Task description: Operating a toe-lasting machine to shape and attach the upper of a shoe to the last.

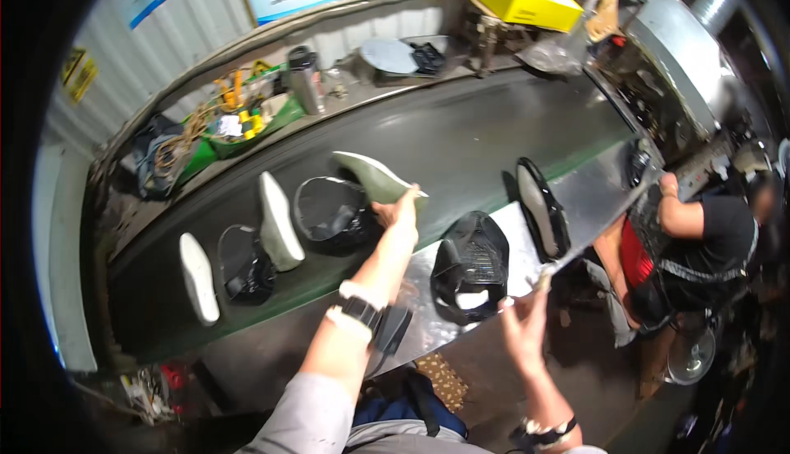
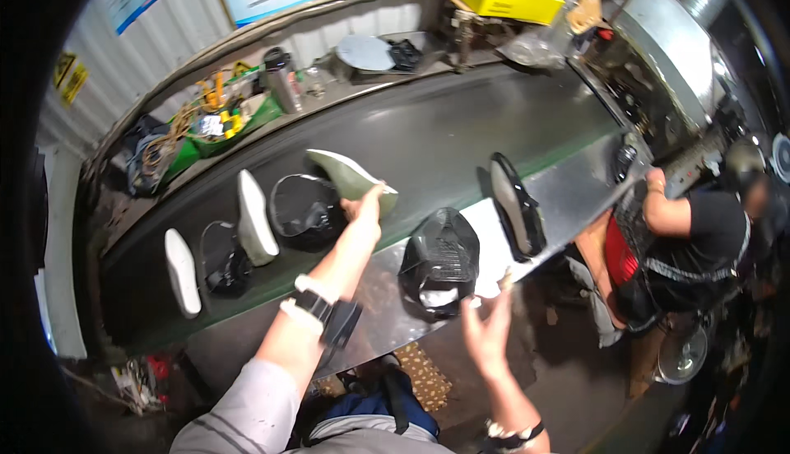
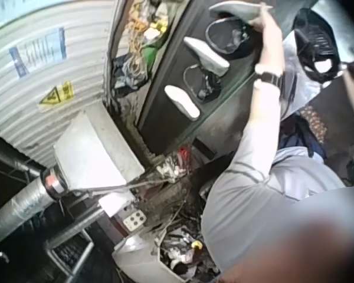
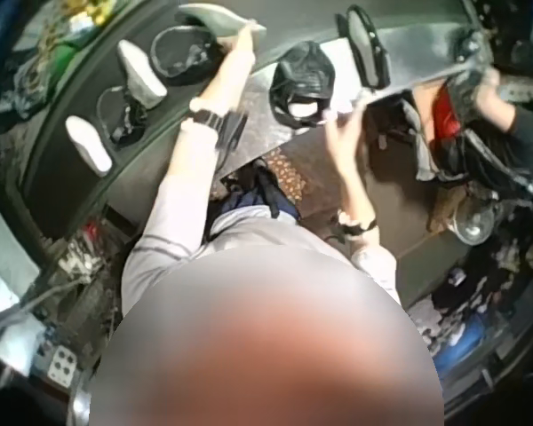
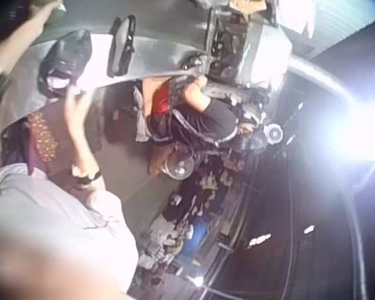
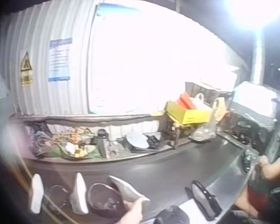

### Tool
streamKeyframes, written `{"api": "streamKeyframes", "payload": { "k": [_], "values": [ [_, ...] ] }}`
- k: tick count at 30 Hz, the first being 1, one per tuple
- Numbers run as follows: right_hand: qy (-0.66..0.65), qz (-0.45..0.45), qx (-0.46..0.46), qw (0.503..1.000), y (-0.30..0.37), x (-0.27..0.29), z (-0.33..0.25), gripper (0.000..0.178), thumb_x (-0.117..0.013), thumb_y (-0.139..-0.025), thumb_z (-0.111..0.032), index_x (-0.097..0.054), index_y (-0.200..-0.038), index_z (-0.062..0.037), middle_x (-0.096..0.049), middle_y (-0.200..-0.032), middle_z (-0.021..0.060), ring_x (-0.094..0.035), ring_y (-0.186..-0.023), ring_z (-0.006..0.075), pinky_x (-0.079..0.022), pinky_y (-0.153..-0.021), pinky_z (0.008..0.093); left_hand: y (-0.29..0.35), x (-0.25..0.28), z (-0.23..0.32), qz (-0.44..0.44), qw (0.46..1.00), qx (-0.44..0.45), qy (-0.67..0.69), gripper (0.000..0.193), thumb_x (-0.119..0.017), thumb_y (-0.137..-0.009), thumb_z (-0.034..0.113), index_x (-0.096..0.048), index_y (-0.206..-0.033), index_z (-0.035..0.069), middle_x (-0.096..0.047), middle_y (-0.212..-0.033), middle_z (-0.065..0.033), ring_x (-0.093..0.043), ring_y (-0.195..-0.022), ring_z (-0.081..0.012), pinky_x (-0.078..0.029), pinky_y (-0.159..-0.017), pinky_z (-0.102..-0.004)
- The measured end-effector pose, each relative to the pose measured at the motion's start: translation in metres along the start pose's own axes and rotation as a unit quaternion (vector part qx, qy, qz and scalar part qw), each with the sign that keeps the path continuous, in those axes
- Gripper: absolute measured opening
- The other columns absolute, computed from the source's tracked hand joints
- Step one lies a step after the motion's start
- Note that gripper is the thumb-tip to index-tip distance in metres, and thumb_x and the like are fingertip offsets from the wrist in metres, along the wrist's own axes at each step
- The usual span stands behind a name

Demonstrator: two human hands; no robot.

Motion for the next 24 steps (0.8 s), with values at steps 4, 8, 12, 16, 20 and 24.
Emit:
{"api": "streamKeyframes", "payload": {
  "k": [4,8,12,16,20,24],
  "values": [
    [0.204,-0.084,0.153,0.963,0.063,-0.039,-0.008,0.061,-0.078,-0.084,-0.022,-0.051,-0.132,0.0021,-0.056,-0.128,0.0223,-0.049,-0.128,0.0392,-0.026,-0.112,0.0663,-0.006,-0.025,0.0,0.132,0.936,0.073,-0.318,0.111,-0.078,-0.073,0.048,-0.019,-0.156,0.005,-0.031,-0.159,-0.0222,-0.032,-0.148,-0.0341,-0.03,-0.12,-0.0444],
    [0.283,-0.124,0.166,0.936,0.06,-0.078,0.018,0.054,-0.072,-0.085,-0.02,-0.052,-0.132,-0.0013,-0.058,-0.123,0.0168,-0.05,-0.125,0.0365,-0.026,-0.109,0.0709,0.014,-0.005,0.003,-0.259,0.952,0.117,0.115,0.064,-0.064,-0.088,0.029,-0.041,-0.142,0.003,-0.05,-0.138,-0.0191,-0.053,-0.122,-0.0336,-0.04,-0.107,-0.0492],
    [0.447,-0.147,0.15,0.869,0.04,-0.086,0.023,0.052,-0.064,-0.079,-0.008,-0.056,-0.13,-0.0101,-0.063,-0.115,0.0115,-0.057,-0.111,0.0301,-0.032,-0.108,0.0658,0.078,0.075,0.034,-0.432,0.801,0.197,0.364,0.051,-0.054,-0.096,0.018,-0.04,-0.142,0.002,-0.047,-0.14,-0.0187,-0.047,-0.129,-0.0333,-0.041,-0.106,-0.0582],
    [0.283,-0.158,0.133,0.937,0.044,-0.05,0.0,0.045,-0.07,-0.081,-0.008,-0.06,-0.124,-0.0083,-0.068,-0.095,0.0124,-0.063,-0.099,0.0292,-0.047,-0.096,0.0458,0.159,0.232,0.017,-0.457,0.849,-0.059,0.258,0.075,-0.072,-0.088,0.027,-0.034,-0.148,0.006,-0.05,-0.136,-0.0151,-0.052,-0.124,-0.0307,-0.045,-0.105,-0.0532],
    [-0.394,-0.118,-0.143,0.9,0.079,-0.04,0.011,0.037,-0.067,-0.097,-0.017,-0.054,-0.131,-0.0069,-0.07,-0.102,0.0039,-0.067,-0.098,0.0181,-0.055,-0.081,0.0338,0.205,0.336,-0.044,-0.471,0.676,0.171,0.541,0.099,-0.084,-0.077,0.039,-0.031,-0.154,0.008,-0.036,-0.153,-0.0198,-0.038,-0.139,-0.0385,-0.041,-0.11,-0.056],
    [-0.6,-0.194,-0.342,0.697,0.122,-0.095,0.029,0.038,-0.059,-0.101,-0.035,-0.053,-0.133,-0.0149,-0.063,-0.124,0.0078,-0.063,-0.116,0.0277,-0.05,-0.101,0.0613,0.215,0.403,-0.093,-0.345,0.701,0.113,0.614,0.081,-0.067,-0.082,0.016,-0.033,-0.155,0.011,-0.027,-0.16,-0.0244,-0.024,-0.148,-0.0456,-0.025,-0.116,-0.0695]
  ]
}}
Point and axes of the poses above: each hand's wrist, its own y-axis away from the middle knuckle, its own x-axis out of the back of the hand, z = x × y, the point moved 7 cm from there along -y, towards the middle knuckle
